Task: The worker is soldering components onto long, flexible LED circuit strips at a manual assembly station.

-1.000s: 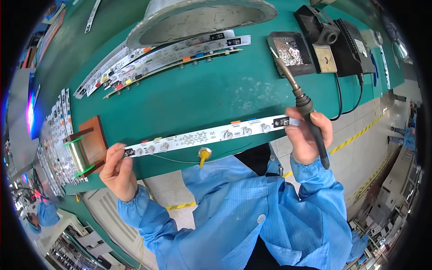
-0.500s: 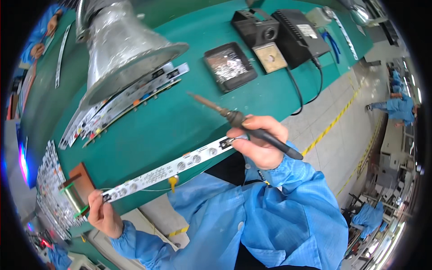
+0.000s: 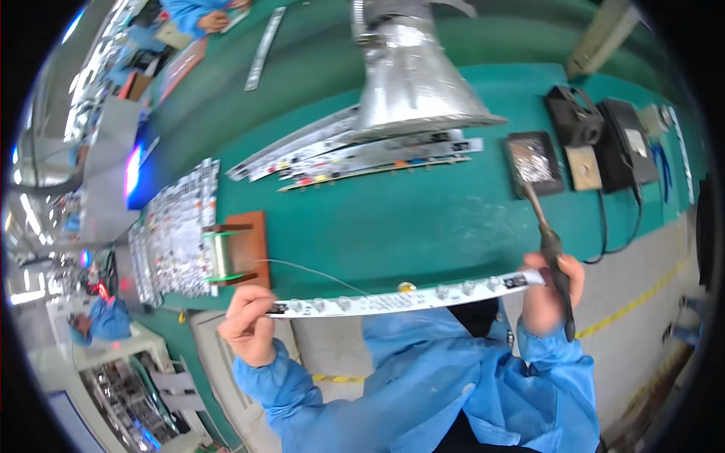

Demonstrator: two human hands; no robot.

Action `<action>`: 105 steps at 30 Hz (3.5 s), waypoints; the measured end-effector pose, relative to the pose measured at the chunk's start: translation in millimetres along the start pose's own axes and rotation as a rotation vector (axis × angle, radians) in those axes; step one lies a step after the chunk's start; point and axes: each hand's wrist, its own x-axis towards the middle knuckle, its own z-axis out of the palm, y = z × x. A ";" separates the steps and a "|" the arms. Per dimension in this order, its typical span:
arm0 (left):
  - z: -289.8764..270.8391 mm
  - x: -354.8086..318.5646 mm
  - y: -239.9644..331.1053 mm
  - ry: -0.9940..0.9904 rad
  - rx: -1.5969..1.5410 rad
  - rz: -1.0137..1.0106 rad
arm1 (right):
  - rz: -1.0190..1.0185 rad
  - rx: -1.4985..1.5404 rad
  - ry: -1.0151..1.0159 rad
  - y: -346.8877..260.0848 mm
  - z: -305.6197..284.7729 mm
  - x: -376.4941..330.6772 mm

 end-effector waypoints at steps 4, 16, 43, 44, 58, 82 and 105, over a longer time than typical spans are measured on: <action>-9.8 -3.7 16.6 0.020 -0.073 -0.126 | -0.168 -0.002 -0.078 11.3 1.8 5.3; -133.8 217.3 -40.9 0.386 -0.120 -0.333 | -0.122 -0.045 0.026 46.2 -16.9 23.3; 45.8 123.8 -79.0 -0.035 1.054 -0.349 | -0.049 -0.373 -0.210 31.6 54.8 81.3; 45.5 123.5 -80.6 -0.027 1.002 -0.350 | -0.116 -0.423 -0.223 38.9 59.9 88.2; 41.4 55.2 -55.4 0.039 0.655 -0.155 | -0.195 -0.497 -0.173 21.3 40.5 30.2; 173.7 -19.6 -15.9 -0.524 0.465 0.497 | -0.206 -0.532 -0.316 18.7 4.2 5.0; 183.0 -25.0 0.6 -0.357 -0.255 -0.091 | -0.200 -0.123 -0.254 0.2 39.6 5.9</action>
